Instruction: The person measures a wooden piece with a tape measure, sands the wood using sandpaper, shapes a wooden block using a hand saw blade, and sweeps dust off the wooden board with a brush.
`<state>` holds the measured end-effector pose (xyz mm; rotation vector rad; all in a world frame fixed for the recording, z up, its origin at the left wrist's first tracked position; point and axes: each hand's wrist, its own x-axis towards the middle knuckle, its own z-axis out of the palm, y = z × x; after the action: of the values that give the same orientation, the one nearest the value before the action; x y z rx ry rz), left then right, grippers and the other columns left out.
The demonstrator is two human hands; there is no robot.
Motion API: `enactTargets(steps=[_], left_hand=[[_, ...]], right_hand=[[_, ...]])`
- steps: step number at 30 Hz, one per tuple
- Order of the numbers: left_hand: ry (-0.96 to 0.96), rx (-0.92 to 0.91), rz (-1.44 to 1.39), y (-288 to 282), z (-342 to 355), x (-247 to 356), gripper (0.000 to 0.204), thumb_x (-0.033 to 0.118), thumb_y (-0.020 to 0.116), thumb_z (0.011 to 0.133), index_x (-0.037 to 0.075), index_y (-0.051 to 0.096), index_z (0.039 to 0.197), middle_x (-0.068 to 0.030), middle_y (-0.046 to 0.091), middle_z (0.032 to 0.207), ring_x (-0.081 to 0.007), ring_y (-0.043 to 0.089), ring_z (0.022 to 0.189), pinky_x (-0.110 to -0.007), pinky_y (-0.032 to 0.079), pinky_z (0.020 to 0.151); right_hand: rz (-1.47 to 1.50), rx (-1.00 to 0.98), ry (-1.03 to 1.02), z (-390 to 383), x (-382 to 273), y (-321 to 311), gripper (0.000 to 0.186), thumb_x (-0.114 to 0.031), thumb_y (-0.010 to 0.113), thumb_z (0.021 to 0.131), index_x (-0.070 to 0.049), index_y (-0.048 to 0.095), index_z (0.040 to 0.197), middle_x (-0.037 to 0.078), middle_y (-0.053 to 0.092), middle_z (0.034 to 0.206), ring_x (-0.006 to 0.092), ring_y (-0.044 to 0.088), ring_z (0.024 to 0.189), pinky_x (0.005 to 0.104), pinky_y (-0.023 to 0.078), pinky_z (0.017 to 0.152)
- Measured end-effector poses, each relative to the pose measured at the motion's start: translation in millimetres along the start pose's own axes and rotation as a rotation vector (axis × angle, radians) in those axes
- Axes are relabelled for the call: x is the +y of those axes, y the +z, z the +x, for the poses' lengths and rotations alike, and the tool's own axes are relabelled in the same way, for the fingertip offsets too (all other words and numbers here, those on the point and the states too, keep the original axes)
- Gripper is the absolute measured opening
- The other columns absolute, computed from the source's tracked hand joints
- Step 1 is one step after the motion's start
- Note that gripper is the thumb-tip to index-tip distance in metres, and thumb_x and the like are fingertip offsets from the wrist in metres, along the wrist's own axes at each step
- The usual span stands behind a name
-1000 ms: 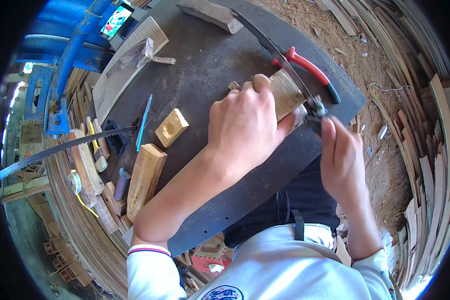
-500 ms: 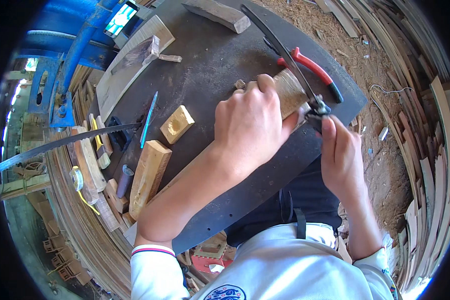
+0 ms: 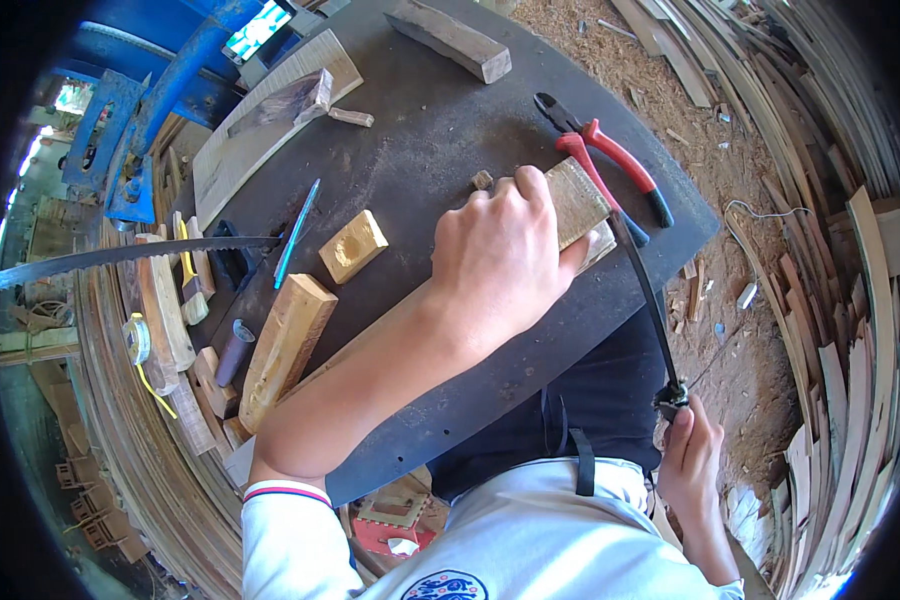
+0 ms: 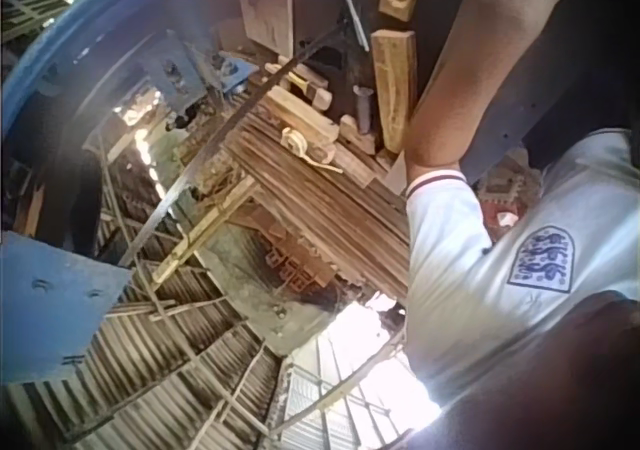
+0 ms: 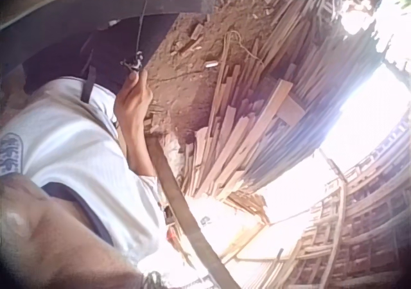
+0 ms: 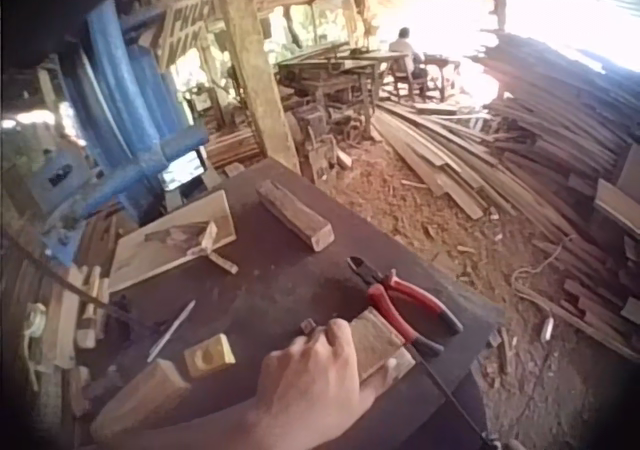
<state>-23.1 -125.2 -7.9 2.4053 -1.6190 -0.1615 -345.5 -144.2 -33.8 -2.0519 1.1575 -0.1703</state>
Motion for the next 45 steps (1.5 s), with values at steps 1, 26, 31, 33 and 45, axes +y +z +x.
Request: enactTargets(steps=[1,26,31,33,45], left_hand=[[-0.009,-0.005,0.000,-1,0,0,0.059,0.053,0.075,0.098,-0.002,0.057,0.108,-0.0263,0.075,0.087,-0.0407,0.080,0.085,-0.049,0.065,0.070],[0.005,0.011,-0.008,-2,-4,1,0.062,0.054,0.074,0.097,-0.002,0.057,0.116,-0.0263,0.073,0.099,-0.0434,0.076,0.094,-0.052,0.062,0.080],[0.034,0.061,0.001,-1,-4,-1,0.063,0.055,0.074,0.097,-0.002,0.057,0.118,-0.0262,0.073,0.101,-0.0437,0.076,0.094,-0.052,0.062,0.079],[0.018,0.066,0.030,0,-3,-2,0.065,0.055,0.074,0.097,-0.003,0.057,0.121,-0.0265,0.073,0.103,-0.0441,0.076,0.094,-0.051,0.062,0.079],[0.140,0.334,-0.083,-16,-4,-15,0.078,0.062,0.071,0.096,-0.006,0.057,0.131,-0.0295,0.074,0.106,-0.0464,0.077,0.094,-0.053,0.062,0.079]], right_hand=[[-0.014,-0.021,0.017,-3,5,2,0.034,-0.021,0.042,0.115,0.002,0.053,0.093,0.026,0.046,0.060,0.0533,0.055,0.057,0.0534,0.037,0.052],[0.339,0.084,-0.010,67,3,19,0.039,-0.035,0.053,0.113,0.003,0.060,0.105,0.011,0.058,0.067,0.0219,0.059,0.061,0.0379,0.045,0.061],[0.358,0.068,0.024,70,2,22,0.038,-0.033,0.060,0.110,0.004,0.063,0.119,0.011,0.061,0.070,0.0204,0.060,0.063,0.0367,0.047,0.063],[0.362,0.081,-0.004,70,1,23,0.037,-0.031,0.061,0.110,0.004,0.062,0.120,0.011,0.062,0.071,0.0202,0.061,0.064,0.0365,0.048,0.064],[0.285,0.076,-0.109,68,-11,28,0.038,-0.018,0.069,0.103,0.005,0.059,0.132,0.023,0.072,0.094,0.0367,0.072,0.084,0.0424,0.055,0.079]])
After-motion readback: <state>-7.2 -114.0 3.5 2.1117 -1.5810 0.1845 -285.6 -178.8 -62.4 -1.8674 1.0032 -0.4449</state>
